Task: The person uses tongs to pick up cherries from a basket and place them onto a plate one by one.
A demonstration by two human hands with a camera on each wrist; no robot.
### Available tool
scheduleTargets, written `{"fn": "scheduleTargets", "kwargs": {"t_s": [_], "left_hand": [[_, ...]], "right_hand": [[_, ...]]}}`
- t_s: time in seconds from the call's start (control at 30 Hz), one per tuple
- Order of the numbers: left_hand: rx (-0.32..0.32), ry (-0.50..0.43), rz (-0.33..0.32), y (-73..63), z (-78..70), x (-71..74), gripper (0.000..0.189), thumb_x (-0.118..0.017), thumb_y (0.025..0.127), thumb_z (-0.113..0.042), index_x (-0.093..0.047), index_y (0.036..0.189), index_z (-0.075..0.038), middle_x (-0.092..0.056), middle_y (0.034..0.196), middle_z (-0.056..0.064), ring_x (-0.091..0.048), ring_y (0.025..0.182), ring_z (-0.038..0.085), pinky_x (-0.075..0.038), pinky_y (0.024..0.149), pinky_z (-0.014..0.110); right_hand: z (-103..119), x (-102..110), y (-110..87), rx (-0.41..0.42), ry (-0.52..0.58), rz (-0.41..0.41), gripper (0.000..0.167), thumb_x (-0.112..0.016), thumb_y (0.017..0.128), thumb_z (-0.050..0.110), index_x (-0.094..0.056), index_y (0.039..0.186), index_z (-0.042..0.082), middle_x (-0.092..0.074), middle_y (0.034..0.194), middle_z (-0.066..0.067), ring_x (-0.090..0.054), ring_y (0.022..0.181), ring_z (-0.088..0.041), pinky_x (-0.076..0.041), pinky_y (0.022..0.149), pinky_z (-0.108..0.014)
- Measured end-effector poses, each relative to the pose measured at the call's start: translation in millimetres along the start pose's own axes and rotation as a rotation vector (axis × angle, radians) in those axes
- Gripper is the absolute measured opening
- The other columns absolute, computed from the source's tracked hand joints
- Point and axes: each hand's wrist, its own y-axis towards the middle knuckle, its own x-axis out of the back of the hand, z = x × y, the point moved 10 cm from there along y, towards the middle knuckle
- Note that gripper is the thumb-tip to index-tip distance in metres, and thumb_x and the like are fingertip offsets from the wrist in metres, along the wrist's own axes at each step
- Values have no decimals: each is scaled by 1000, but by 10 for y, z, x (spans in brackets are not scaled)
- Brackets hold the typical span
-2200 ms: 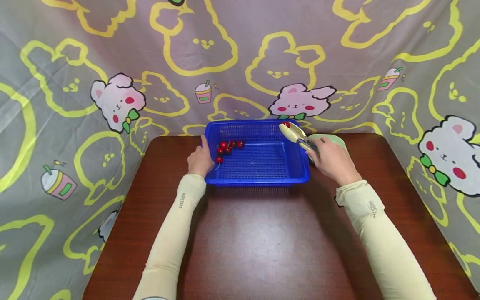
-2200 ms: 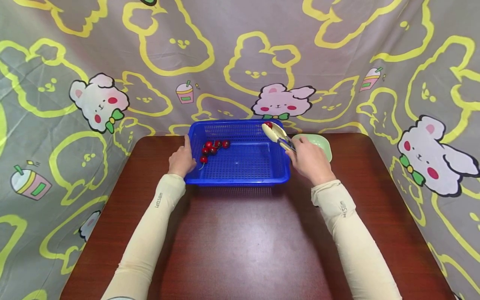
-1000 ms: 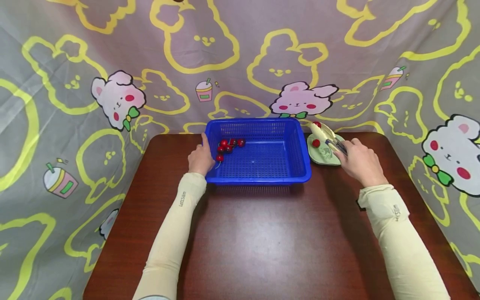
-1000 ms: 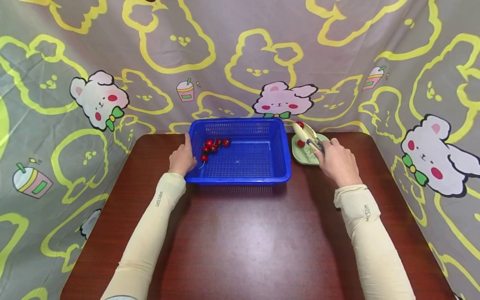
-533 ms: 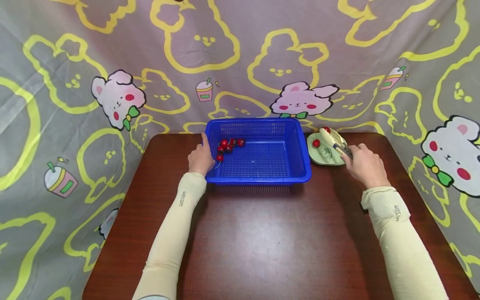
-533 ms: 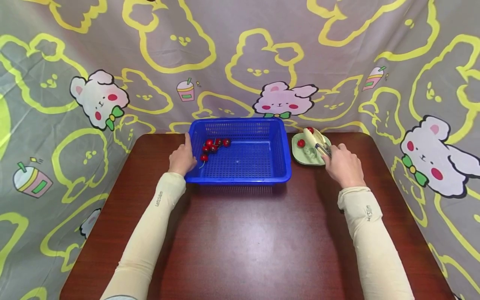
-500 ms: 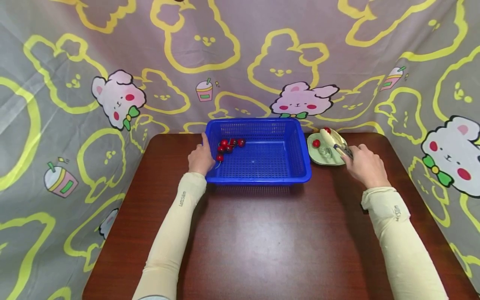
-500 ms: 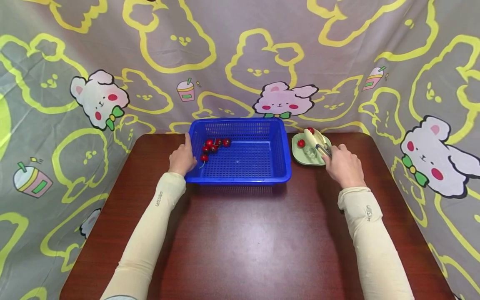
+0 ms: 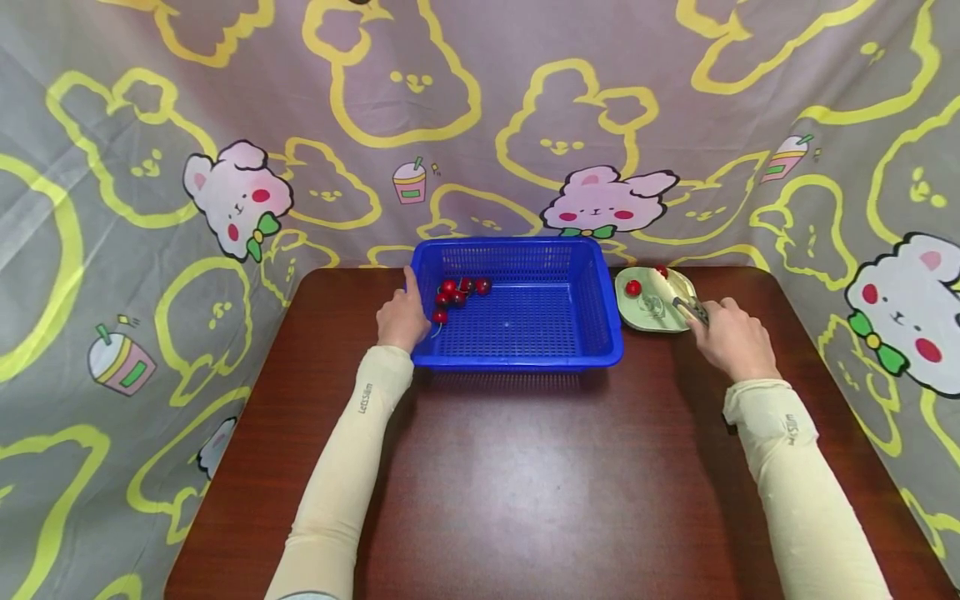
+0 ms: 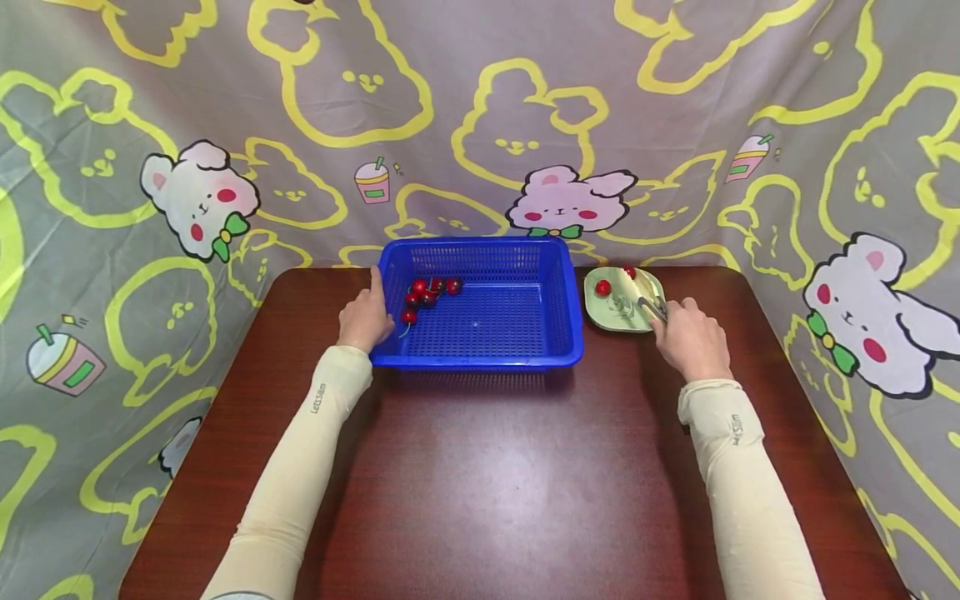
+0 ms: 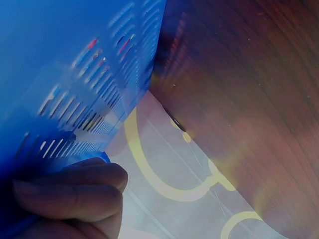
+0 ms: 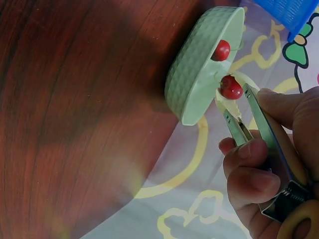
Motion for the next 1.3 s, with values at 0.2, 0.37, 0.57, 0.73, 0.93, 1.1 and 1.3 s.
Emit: {"fn": "scheduleTargets", "kwargs": {"t_s": [0.2,0.37,0.57,0.73,0.93,1.1,1.3], "left_hand": [[1,-10,1,-7,-1,10,101,-71,91,-15,-4,166,-6,-60,134,29,-69,93,45,-57,86,57],[-3,-5,0,-10,-6,13,101,-70,91,-14,-4,166,-6,-60,133,29,-69,91,44,-57,84,57],[-7,0,-6,-17,-11,20,101,-71,90,-15,-5,166,-6,-61,132,28,-69,89,44,-57,82,56],[-7,-5,-9,-21,-12,27,100,-71,91,-15,-6,166,-6,-61,132,29,-69,90,44,-57,83,56],[0,-15,-3,-19,-5,22,101,-72,91,-16,-6,166,-6,-59,135,29,-69,95,45,-56,88,58],[-4,-12,-15,-17,-7,30,100,-72,91,-16,-7,166,-6,-61,132,29,-69,92,44,-57,85,56],[-3,-13,-11,-17,-5,28,101,-72,92,-17,-5,166,-6,-60,132,29,-69,91,43,-57,87,56]], "right_hand": [[6,-41,3,-2,-8,9,40,-57,104,24,-58,123,-11,-54,104,-35,-56,77,-64,-44,64,-71],[10,-78,-4,-1,-11,14,40,-57,103,24,-58,122,-11,-54,105,-35,-56,79,-64,-44,65,-71],[3,-116,-4,-6,-12,37,41,-56,103,24,-57,122,-12,-54,105,-36,-56,80,-65,-44,67,-71],[7,-131,-1,0,-20,40,40,-56,103,24,-57,120,-12,-54,103,-35,-56,78,-64,-45,65,-71],[-2,-161,10,-4,-27,50,41,-56,103,24,-57,122,-13,-54,104,-35,-57,78,-63,-45,66,-70],[-1,-175,17,-3,-30,53,41,-57,103,24,-58,121,-13,-54,103,-35,-57,78,-63,-45,66,-70],[-2,-194,21,-1,-35,59,42,-58,103,24,-57,121,-13,-54,105,-36,-57,80,-64,-45,66,-70]]}}
